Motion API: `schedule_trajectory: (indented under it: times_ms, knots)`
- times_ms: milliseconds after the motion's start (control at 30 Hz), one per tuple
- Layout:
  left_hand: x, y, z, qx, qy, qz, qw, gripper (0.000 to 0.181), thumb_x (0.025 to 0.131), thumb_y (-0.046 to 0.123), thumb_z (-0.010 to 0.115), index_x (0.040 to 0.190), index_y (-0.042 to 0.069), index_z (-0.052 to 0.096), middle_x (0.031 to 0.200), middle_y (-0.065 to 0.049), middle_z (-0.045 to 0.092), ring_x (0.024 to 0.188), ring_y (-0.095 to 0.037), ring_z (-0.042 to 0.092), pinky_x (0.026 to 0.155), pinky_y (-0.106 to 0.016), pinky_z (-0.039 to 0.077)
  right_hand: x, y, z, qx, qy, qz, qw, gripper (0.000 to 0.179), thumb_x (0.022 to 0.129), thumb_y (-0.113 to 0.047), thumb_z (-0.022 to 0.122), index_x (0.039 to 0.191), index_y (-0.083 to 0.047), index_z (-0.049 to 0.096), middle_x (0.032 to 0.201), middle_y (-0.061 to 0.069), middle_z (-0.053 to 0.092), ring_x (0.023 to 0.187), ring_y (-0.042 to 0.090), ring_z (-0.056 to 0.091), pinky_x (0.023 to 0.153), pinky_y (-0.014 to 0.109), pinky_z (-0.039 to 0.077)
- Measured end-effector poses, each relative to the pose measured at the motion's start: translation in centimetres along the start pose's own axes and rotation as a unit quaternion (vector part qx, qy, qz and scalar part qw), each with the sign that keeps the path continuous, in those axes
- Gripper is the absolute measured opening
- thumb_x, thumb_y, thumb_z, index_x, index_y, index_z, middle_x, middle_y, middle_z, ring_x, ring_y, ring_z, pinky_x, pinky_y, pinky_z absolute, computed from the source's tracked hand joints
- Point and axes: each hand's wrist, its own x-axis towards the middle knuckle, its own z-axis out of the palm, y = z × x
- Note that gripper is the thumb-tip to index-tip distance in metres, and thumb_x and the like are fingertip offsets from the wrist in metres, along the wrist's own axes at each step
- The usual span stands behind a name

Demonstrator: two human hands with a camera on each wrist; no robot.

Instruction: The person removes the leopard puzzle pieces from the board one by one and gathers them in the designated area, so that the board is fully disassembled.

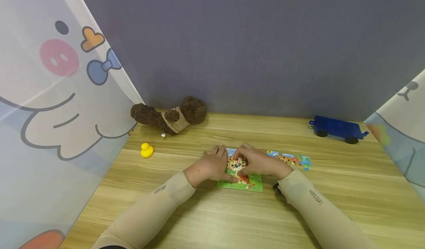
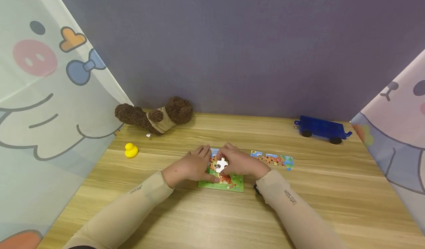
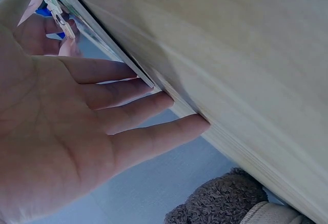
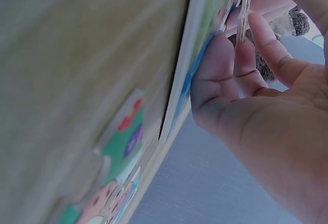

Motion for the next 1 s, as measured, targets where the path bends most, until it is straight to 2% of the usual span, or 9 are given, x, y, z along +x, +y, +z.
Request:
schedule_trajectory:
  times_ms: [333, 1000]
  knots:
    - [-0.05, 0.06, -0.05, 0.003, -0.002, -0.003, 1.0, 0.121, 0.089, 0.084, 0.059, 0.171, 0.005, 0.019, 0.183, -0.014, 0.008, 0.17, -0.035, 0.013, 0.129, -0.071, 0.031, -0.12, -0.15, 0.15, 0.012, -0.007, 0.007, 0.9999, 0.042, 0.092, -0.02, 0.086, 0.13, -0.019, 0.067, 0.126, 0.004, 0.049, 0.1, 0.019, 0.05, 0.082, 0.029, 0.05]
    - [-0.12, 0.05, -0.21, 0.0, -0.002, -0.003, 1.0, 0.121, 0.089, 0.084, 0.06, 0.172, 0.005, 0.018, 0.183, -0.013, 0.009, 0.17, -0.035, 0.014, 0.129, -0.07, 0.031, -0.43, -0.58, 0.14, 0.016, -0.003, 0.003, 0.9999, 0.038, 0.096, -0.016, 0.081, 0.131, -0.016, 0.067, 0.124, 0.005, 0.046, 0.093, 0.019, 0.049, 0.072, 0.026, 0.049]
